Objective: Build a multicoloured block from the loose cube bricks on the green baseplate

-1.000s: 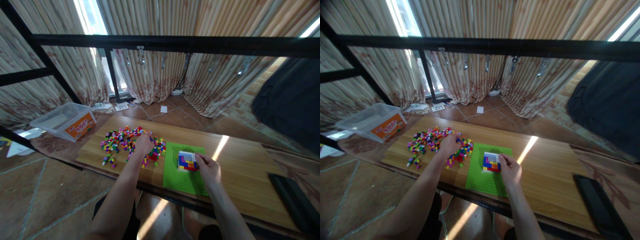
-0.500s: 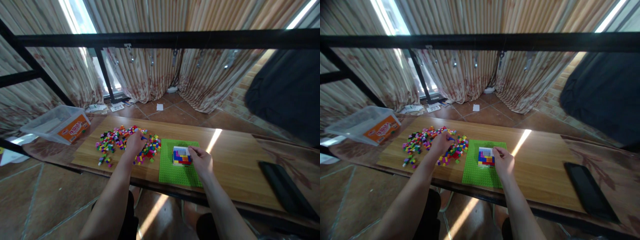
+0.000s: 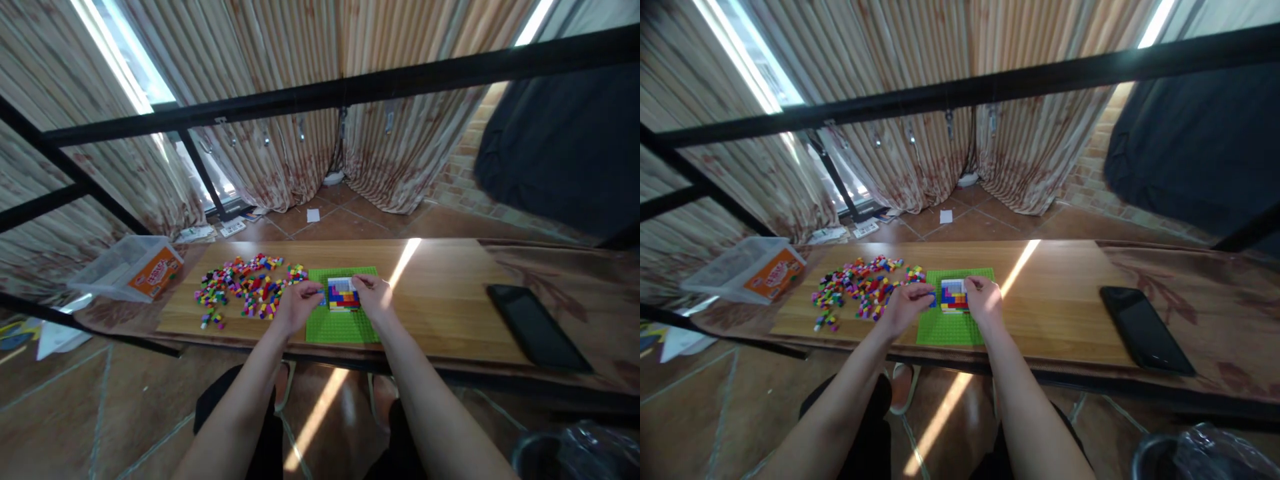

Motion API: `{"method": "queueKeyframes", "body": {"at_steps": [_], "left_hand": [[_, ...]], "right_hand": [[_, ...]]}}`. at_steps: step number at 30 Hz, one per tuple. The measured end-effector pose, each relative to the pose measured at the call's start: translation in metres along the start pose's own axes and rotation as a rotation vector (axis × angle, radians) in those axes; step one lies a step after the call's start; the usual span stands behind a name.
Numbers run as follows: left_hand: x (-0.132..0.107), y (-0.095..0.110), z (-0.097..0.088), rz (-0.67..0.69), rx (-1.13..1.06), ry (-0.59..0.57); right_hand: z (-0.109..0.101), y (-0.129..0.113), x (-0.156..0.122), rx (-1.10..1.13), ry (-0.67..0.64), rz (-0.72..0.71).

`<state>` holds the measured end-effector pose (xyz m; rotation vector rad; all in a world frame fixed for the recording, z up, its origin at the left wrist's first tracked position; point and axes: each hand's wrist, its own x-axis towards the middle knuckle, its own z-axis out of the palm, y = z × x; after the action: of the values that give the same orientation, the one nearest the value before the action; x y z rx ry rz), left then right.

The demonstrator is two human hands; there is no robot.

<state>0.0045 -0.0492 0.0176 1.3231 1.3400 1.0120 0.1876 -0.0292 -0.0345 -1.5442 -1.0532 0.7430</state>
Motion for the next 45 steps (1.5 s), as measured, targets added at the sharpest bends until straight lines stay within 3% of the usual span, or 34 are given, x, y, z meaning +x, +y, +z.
{"method": "queueKeyframes", "body": {"at_steps": [4,10,14,22,27,36,40,45], "left_hand": [[0.009,0.007,0.015,-0.097,-0.12,0.041],[0.02,0.012,0.021,-0.108,-0.102,0.021],[0.02,0.012,0.019,-0.176,-0.063,0.018],[0.013,0.008,0.026,-0.271,-0.042,0.139],[0.015,0.008,0.033,-0.216,-0.018,0.19],[0.021,0.007,0.035,-0.202,0.013,0.164],[0.024,0.001,0.035,-0.113,0.202,0.152],[0.021,-0.003,0.039,0.014,0.413,0.254]], "right_hand": [[0.001,0.003,-0.001,0.012,-0.018,-0.008],[-0.002,-0.002,-0.003,0.003,-0.044,-0.023],[-0.004,-0.005,-0.002,-0.019,-0.058,-0.026],[-0.007,-0.006,0.001,-0.074,-0.093,-0.052],[-0.007,-0.007,0.0,-0.101,-0.092,-0.062],[-0.004,0.001,0.002,-0.07,-0.11,-0.05],[-0.004,0.006,0.003,-0.055,-0.122,-0.04],[-0.004,0.008,0.004,-0.036,-0.122,-0.036]]}}
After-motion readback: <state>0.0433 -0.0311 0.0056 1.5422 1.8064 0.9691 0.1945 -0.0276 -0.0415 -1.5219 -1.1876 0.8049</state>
